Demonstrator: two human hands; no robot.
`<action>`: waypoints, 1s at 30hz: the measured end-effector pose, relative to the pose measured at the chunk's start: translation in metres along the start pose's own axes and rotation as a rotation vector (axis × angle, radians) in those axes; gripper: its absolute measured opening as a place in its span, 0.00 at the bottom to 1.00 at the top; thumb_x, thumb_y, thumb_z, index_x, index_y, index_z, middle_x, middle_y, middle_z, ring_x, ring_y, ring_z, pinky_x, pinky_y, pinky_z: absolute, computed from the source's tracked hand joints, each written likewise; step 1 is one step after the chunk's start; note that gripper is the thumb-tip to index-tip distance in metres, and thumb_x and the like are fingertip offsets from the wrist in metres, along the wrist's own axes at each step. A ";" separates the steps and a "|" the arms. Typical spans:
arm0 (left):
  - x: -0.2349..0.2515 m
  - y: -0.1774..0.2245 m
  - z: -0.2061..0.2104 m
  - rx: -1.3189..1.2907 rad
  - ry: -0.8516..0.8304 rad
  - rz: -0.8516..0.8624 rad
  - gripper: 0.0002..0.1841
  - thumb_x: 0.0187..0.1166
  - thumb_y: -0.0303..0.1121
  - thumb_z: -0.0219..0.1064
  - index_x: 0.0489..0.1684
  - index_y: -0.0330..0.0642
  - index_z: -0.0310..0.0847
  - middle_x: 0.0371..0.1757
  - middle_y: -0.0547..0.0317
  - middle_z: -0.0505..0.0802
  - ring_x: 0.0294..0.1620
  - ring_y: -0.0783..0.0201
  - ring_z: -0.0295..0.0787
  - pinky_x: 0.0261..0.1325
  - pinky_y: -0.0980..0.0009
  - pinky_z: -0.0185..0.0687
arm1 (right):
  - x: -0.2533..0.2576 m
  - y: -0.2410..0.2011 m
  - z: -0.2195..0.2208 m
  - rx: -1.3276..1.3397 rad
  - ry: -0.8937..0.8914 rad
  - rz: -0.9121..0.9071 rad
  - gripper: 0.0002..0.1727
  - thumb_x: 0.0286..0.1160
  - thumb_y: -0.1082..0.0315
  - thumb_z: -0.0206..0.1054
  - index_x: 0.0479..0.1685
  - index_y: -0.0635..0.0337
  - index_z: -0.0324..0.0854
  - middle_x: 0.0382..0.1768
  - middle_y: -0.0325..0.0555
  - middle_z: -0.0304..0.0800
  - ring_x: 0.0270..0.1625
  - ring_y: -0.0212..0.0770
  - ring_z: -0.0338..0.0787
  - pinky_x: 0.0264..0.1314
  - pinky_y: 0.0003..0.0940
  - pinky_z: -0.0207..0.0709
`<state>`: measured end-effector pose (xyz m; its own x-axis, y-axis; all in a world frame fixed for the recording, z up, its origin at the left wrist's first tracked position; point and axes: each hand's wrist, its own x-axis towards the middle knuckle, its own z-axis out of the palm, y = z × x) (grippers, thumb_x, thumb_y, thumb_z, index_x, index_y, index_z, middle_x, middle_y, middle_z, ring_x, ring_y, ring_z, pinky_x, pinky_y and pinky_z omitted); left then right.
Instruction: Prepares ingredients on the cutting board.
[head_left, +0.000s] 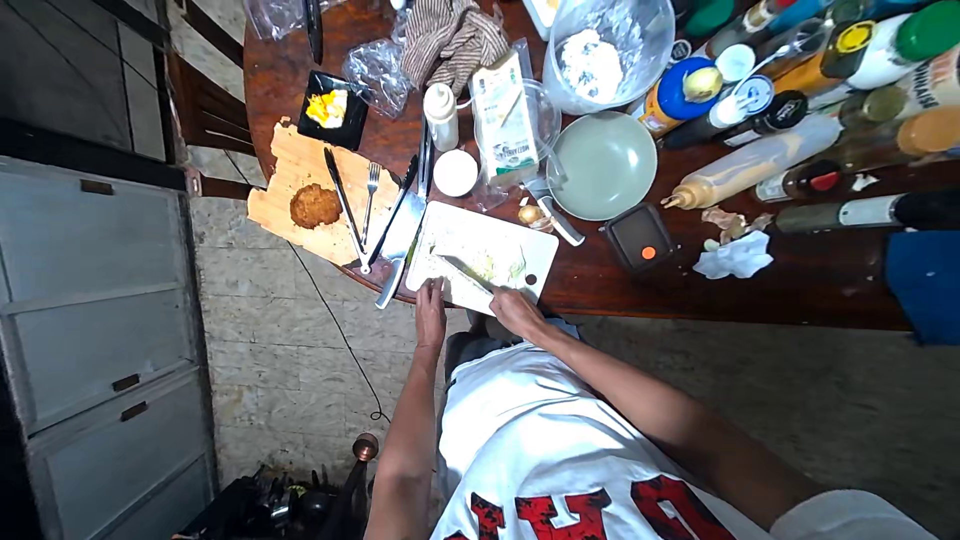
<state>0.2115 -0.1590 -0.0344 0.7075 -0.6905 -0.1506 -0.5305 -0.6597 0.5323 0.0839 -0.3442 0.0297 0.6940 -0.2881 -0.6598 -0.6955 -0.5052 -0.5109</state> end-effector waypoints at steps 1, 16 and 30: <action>0.007 -0.001 -0.003 0.015 -0.043 0.036 0.27 0.82 0.21 0.60 0.81 0.51 0.75 0.80 0.44 0.78 0.75 0.46 0.79 0.75 0.52 0.80 | 0.000 -0.001 -0.001 0.024 -0.006 0.024 0.17 0.87 0.61 0.55 0.58 0.63 0.83 0.45 0.60 0.91 0.54 0.60 0.93 0.57 0.59 0.84; 0.017 -0.023 -0.009 -0.054 0.089 -0.050 0.09 0.85 0.28 0.62 0.51 0.38 0.90 0.60 0.46 0.89 0.68 0.51 0.85 0.75 0.55 0.79 | 0.002 0.004 0.011 0.054 -0.111 -0.029 0.19 0.88 0.61 0.52 0.56 0.66 0.83 0.47 0.61 0.91 0.56 0.59 0.92 0.61 0.59 0.83; 0.022 0.042 0.009 -0.021 0.031 0.077 0.12 0.84 0.30 0.64 0.58 0.45 0.90 0.61 0.50 0.91 0.62 0.51 0.87 0.67 0.55 0.84 | 0.033 0.013 -0.049 0.554 -0.062 0.155 0.19 0.89 0.54 0.58 0.57 0.61 0.82 0.23 0.48 0.80 0.17 0.41 0.78 0.24 0.41 0.78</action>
<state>0.2007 -0.2049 -0.0227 0.6794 -0.7291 -0.0829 -0.5739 -0.5984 0.5590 0.1074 -0.3998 0.0282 0.5753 -0.2682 -0.7727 -0.7937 0.0450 -0.6066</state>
